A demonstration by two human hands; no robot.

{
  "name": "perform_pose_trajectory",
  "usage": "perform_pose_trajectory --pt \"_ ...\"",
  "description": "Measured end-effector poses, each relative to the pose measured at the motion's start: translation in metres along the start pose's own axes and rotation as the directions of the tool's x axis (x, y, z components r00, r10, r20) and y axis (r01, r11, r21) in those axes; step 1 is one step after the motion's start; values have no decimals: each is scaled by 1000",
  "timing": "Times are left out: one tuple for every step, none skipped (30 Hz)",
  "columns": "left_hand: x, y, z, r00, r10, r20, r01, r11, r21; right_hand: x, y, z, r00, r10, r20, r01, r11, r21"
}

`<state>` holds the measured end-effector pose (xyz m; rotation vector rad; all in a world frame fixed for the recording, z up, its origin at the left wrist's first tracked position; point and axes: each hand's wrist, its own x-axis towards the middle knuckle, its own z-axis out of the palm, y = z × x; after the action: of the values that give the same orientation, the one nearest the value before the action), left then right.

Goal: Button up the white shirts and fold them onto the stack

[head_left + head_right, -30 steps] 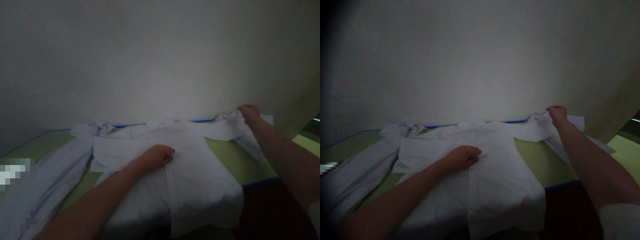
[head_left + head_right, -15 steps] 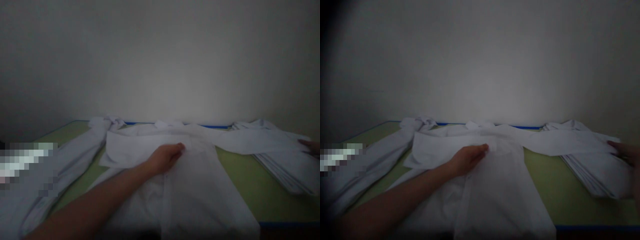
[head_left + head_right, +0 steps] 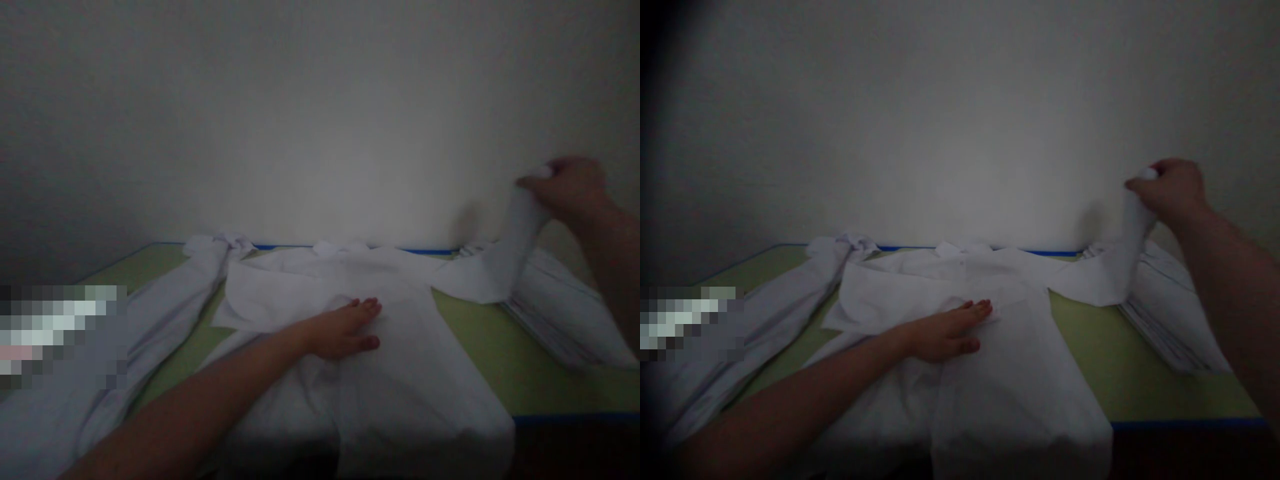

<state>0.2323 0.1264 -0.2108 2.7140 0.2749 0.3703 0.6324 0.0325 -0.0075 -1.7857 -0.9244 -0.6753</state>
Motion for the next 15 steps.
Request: perform_pose_trajectory --pt "0 -6 -3 995 -47 -92 40 996 -76 -11 -28 9 994 -100 50 101 995 -24" --pt "0 -13 -7 973 -103 -208 68 983 -168 -26 -55 21 979 -176 104 177 984 -1" --pt "1 -21 -11 931 -159 -328 70 961 -267 -45 -81 34 954 -242 178 236 970 52" --pt "1 -29 -16 878 -205 -432 40 932 -361 -67 -105 49 914 -315 254 295 949 113" --pt "1 -36 -21 829 -238 -506 -8 900 -437 -91 -125 65 876 -370 309 331 928 172" --pt "0 -43 -25 799 -260 -543 -53 868 -494 -116 -142 82 837 -412 359 351 909 226" --pt "-2 -48 -28 787 -274 -552 -83 841 -535 -141 -155 98 795 -446 412 360 893 272" --pt "-3 -52 -31 793 -280 -542 -94 822 -562 -166 -165 113 751 -467 467 355 882 310" --pt "-6 -54 -32 805 -282 -522 -90 812 -577 -188 -172 127 707 -474 526 332 878 345" --pt "-8 -56 -32 818 -281 -503 -78 811 -580 -207 -177 139 661 -468 586 284 879 383" --pt "-10 -58 -31 825 -278 -493 -63 820 -568 -223 -179 148 618 -450 644 204 884 422" --pt "-11 -59 -30 823 -277 -496 -45 838 -544 -236 -178 155 577 -424 698 92 883 460" --pt "-12 -62 -29 813 -281 -511 -23 860 -509 -245 -176 160 536 -393 747 -48 869 492" --pt "-13 -64 -28 797 -292 -528 9 881 -473 -251 -173 163 500 -364 786 -202 833 514" --pt "-13 -68 -26 782 -311 -541 51 895 -443 -253 -168 164 473 -340 813 -349 775 527"
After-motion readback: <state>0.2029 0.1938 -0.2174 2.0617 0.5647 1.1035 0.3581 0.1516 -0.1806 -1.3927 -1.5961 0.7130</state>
